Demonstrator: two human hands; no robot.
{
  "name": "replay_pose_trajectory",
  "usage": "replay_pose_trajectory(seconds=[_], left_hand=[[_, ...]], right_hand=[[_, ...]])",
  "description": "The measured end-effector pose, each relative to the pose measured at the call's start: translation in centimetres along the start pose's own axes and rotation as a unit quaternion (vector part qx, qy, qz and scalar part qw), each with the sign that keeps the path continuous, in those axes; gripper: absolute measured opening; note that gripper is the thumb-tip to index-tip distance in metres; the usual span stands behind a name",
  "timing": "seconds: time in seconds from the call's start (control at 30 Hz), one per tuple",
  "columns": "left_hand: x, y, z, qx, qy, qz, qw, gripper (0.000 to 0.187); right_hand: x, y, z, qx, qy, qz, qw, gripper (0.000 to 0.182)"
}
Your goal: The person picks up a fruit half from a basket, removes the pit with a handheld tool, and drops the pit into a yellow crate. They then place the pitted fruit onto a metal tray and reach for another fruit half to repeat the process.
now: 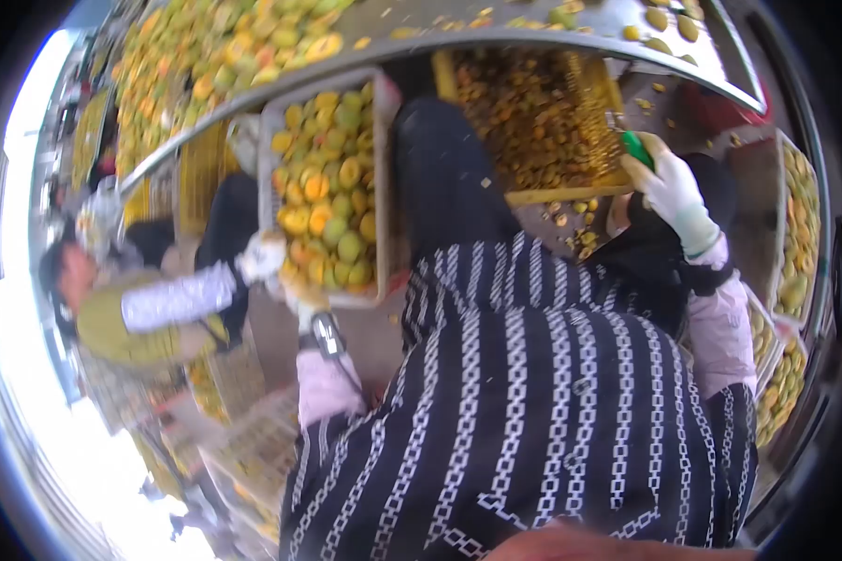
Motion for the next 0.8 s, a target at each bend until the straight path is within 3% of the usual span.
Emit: replay_pose_trajectory(seconds=[0.03, 0.07, 0.1, 0.17, 0.2, 0.23, 0.3, 0.4, 0.43, 0.5, 0.53, 0.63, 0.67, 0.7, 0.77, 0.8], left_hand=[[1.9, -2.2, 4.7, 0.444, -0.09, 0.003, 0.891, 0.054], [3.3, -0.7, 1.6, 0.64, -0.165, 0.016, 0.75, 0.051], [4.3, 0.7, -2.4, 0.795, -0.231, 0.009, 0.561, 0.049], [7.6, 2.2, -9.1, 0.888, -0.392, -0.014, 0.239, 0.052], [8.5, 5.7, -17.8, 0.906, -0.395, -0.083, 0.127, 0.048], [10.4, 9.4, -24.7, 0.907, -0.302, -0.115, 0.271, 0.046], [14.0, 15.3, -35.1, 0.925, -0.228, -0.141, 0.271, 0.038], [19.6, 24.4, -45.3, 0.967, -0.09, -0.176, 0.158, 0.036], [22.2, 27.4, -47.0, 0.972, -0.049, -0.186, 0.137, 0.036], [26.0, 33.1, -50.6, 0.979, -0.008, -0.182, 0.095, 0.035], [27.6, 33.6, -53.6, 0.979, -0.014, -0.197, 0.05, 0.037], [31.5, 39.2, -57.7, 0.95, -0.082, -0.276, -0.118, 0.045], [34.2, 40.7, -57.4, 0.946, -0.08, -0.258, -0.18, 0.053], [36.1, 41.9, -57.0, 0.946, -0.073, -0.261, -0.181, 0.053], [35.9, 43.9, -58.7, 0.893, -0.115, -0.291, -0.323, 0.061], [36.1, 44.5, -58.6, 0.89, -0.123, -0.258, -0.355, 0.069]], right_hand=[[0.6, 0.9, 0.7, 0.0, 0.024, 0.025, 0.999, 0.035], [1.0, 1.7, 1.5, 0.026, -0.029, 0.016, 0.999, 0.035], [1.4, 2.5, 1.7, 0.057, -0.078, 0.003, 0.995, 0.035], [2.2, 2.7, 3.5, 0.221, -0.187, -0.035, 0.956, 0.035], [2.6, 3.3, 4.0, 0.266, -0.21, -0.03, 0.941, 0.035], [3.0, 3.8, 4.3, 0.311, -0.228, -0.029, 0.922, 0.036], [3.8, 4.4, 5.8, 0.34, -0.255, -0.028, 0.905, 0.041], [4.1, 4.2, 7.1, 0.378, -0.245, -0.015, 0.893, 0.043], [4.4, 4.0, 8.2, 0.358, -0.204, 0.004, 0.911, 0.041], [4.0, 3.7, 8.4, 0.386, -0.253, -0.061, 0.885, 0.038], [4.3, 6.0, 5.5, 0.381, -0.264, -0.07, 0.883, 0.037], [4.6, 7.1, 5.6, 0.391, -0.279, -0.094, 0.872, 0.038], [4.6, 7.2, 5.7, 0.415, -0.284, -0.095, 0.859, 0.038], [4.6, 7.3, 6.0, 0.438, -0.29, -0.096, 0.846, 0.039], [4.8, 7.6, 5.7, 0.462, -0.293, -0.098, 0.831, 0.034], [4.8, 7.7, 5.9, 0.466, -0.297, -0.103, 0.827, 0.034]])
Point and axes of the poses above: each hand's wrist, its own x-axis towards the middle knuckle, its own y-axis out of the back of the hand, z = x × y, the point moved 8 cm from there along x, towards the middle knuckle, and after that the axes turned 10 degrees about z, right-handed, at the moved point
